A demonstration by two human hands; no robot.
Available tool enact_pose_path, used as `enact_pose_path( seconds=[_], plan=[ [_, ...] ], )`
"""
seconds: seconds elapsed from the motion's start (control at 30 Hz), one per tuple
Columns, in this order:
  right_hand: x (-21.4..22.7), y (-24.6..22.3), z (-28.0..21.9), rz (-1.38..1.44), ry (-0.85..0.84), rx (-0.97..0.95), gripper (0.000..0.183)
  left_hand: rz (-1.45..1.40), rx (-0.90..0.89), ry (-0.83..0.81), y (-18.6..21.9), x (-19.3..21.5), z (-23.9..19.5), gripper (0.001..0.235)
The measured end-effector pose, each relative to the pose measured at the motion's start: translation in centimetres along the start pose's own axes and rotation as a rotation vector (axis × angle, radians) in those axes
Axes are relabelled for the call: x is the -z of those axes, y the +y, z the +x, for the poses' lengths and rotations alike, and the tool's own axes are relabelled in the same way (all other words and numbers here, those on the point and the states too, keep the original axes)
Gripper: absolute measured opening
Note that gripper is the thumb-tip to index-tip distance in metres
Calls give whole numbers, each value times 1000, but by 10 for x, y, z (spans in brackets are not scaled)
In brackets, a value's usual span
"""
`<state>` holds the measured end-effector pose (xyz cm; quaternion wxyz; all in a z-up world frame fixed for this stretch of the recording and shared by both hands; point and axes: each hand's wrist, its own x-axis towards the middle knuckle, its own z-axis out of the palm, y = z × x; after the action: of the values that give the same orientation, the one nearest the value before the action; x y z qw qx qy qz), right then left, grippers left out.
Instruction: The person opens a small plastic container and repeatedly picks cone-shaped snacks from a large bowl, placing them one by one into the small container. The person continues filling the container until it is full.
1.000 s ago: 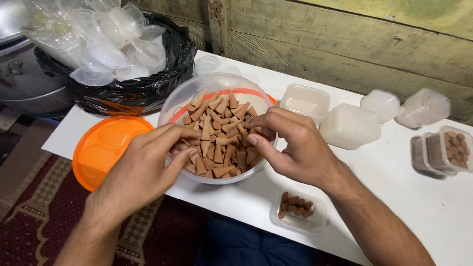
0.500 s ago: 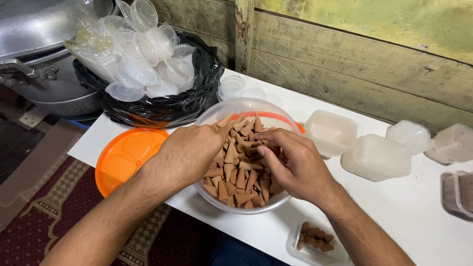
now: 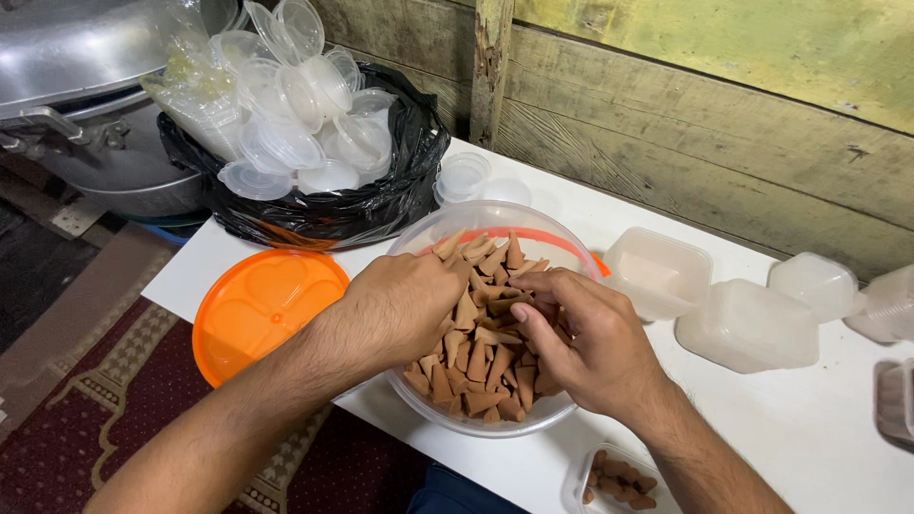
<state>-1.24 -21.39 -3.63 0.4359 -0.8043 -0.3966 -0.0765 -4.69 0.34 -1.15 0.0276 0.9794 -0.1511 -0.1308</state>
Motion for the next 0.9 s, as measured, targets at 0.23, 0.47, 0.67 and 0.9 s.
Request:
enact_pose_path(
  seconds=[0.23, 0.47, 0.67, 0.9],
  plan=[
    [0, -4, 0, -2, 15, 3, 20, -226, -77, 168, 7, 14, 5, 32],
    [1, 0, -1, 13, 37, -10, 20, -79, -109, 224, 6, 30, -14, 21],
    [0, 1, -1, 5, 11, -11, 21, -31, -114, 66, -10, 10, -10, 29],
    [1, 1, 0, -30, -21, -5, 19, 44, -172, 147, 1, 43, -28, 27]
  ],
)
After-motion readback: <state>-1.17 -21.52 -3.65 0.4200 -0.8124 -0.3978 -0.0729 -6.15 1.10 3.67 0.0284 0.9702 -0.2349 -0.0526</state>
